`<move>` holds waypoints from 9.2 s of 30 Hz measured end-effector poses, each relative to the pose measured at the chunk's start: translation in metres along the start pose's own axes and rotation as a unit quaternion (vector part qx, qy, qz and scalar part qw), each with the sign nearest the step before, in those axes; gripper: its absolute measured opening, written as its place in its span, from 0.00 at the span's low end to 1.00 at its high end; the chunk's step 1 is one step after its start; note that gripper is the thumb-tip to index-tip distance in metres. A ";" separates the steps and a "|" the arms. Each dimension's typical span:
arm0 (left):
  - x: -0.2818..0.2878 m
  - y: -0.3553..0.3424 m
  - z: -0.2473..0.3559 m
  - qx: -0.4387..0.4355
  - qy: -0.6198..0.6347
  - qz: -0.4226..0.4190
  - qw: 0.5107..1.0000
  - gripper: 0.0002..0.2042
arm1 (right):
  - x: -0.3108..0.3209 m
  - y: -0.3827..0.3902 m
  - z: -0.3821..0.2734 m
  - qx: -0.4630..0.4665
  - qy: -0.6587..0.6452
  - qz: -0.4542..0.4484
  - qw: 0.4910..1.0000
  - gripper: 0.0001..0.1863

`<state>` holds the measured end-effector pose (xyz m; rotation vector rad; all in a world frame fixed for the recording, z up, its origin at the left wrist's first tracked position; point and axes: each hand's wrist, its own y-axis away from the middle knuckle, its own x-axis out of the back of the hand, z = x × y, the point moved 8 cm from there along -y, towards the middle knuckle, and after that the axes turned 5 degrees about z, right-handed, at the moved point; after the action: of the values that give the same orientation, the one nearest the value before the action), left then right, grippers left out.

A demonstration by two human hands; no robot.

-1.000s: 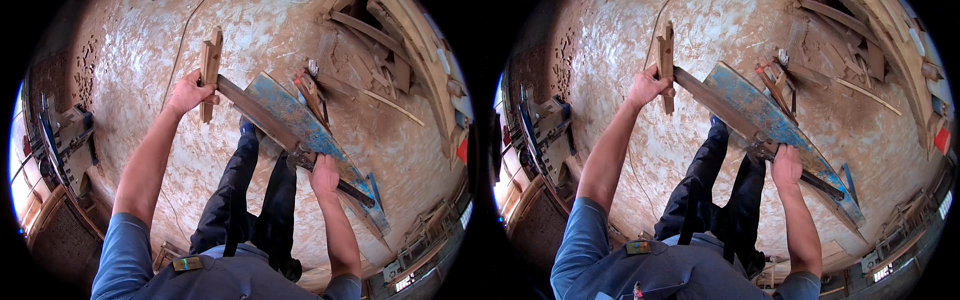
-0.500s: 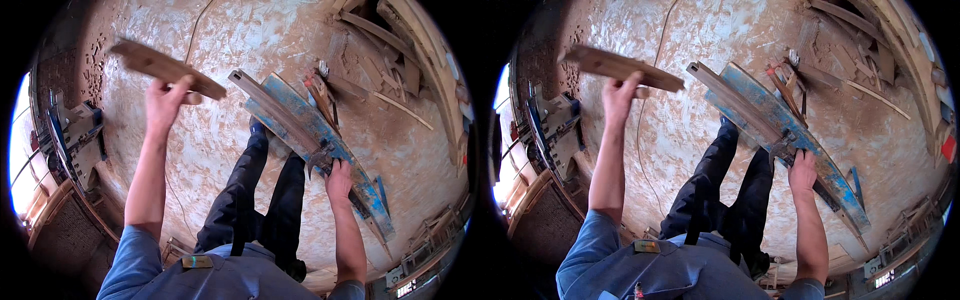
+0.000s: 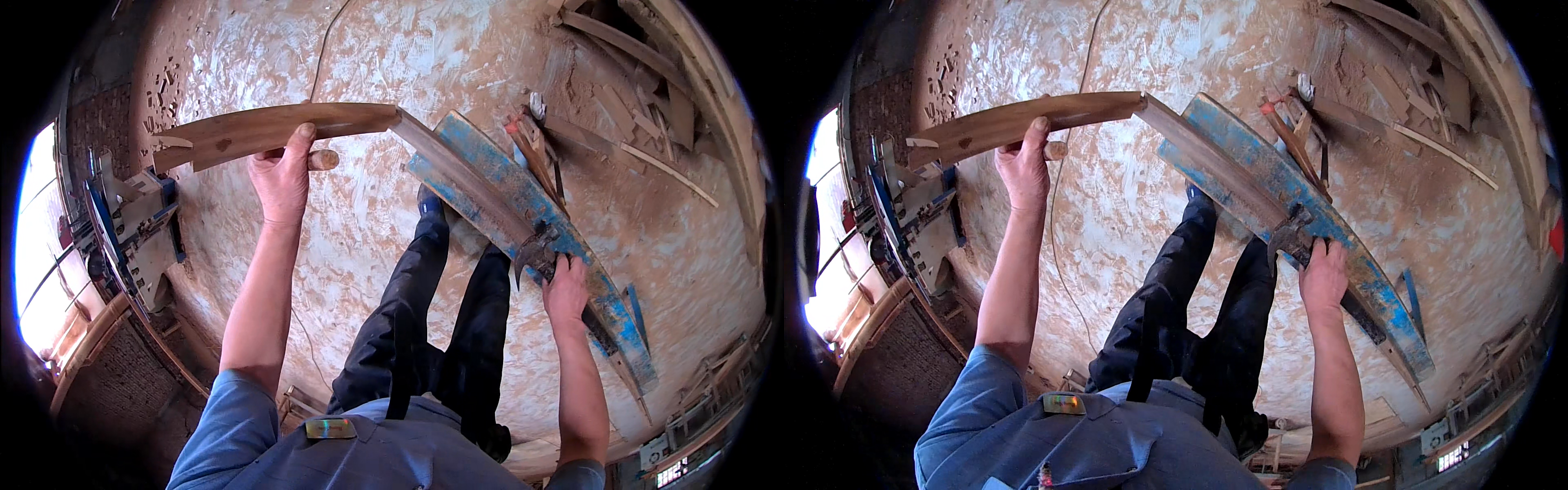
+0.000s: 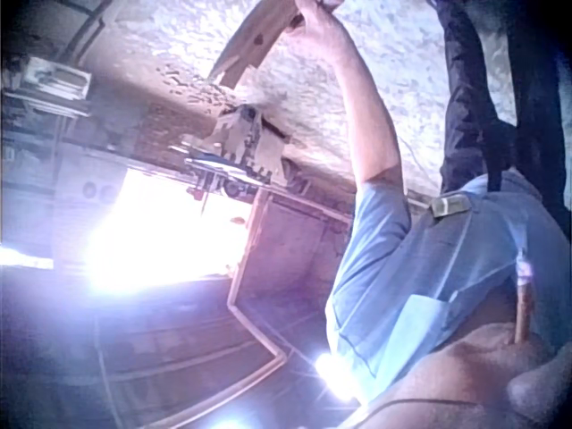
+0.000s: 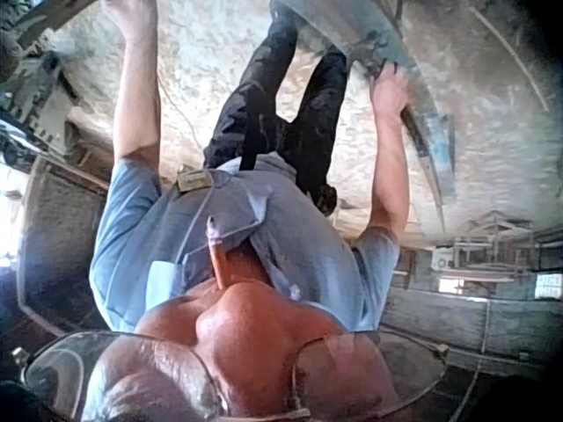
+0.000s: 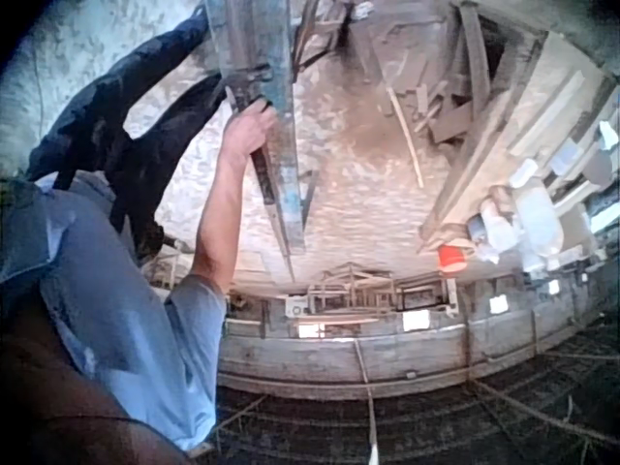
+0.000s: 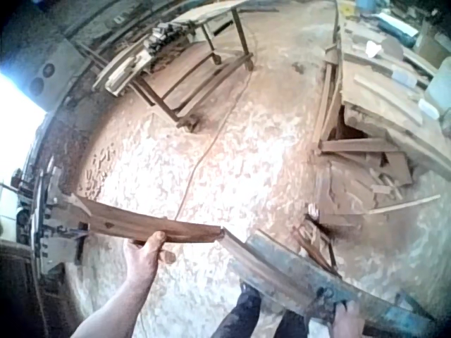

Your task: The person secures a wooden plank with a G-clamp and uses a power saw to cut it. They then move to a workbench and use a hammer and chisel to shape the cut piece, repeating the process on several planks.

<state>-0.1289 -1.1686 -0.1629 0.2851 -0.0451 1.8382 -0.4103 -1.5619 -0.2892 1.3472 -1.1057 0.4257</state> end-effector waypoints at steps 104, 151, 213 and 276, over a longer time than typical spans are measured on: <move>-0.045 0.048 0.017 -0.196 -0.157 -0.081 0.965 0.19 | 0.298 0.091 -0.237 0.088 -0.303 -0.057 0.947 0.12; -0.051 0.048 0.078 -0.187 -0.127 -0.121 0.967 0.26 | 0.285 0.090 -0.196 0.090 -0.137 -0.035 0.986 0.07; -0.066 0.045 0.070 -0.187 -0.199 -0.141 0.952 0.24 | 0.251 0.061 -0.083 -0.139 -0.186 0.120 0.965 0.18; -0.212 -0.025 0.122 -0.298 -0.426 -0.315 0.794 0.22 | -0.001 -0.015 0.054 -0.115 -0.257 -0.054 0.958 0.17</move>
<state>-0.0296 -1.3824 -0.0933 0.5738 -1.0202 0.8358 -0.4197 -1.6143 -0.3062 1.3348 -1.4454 -0.1475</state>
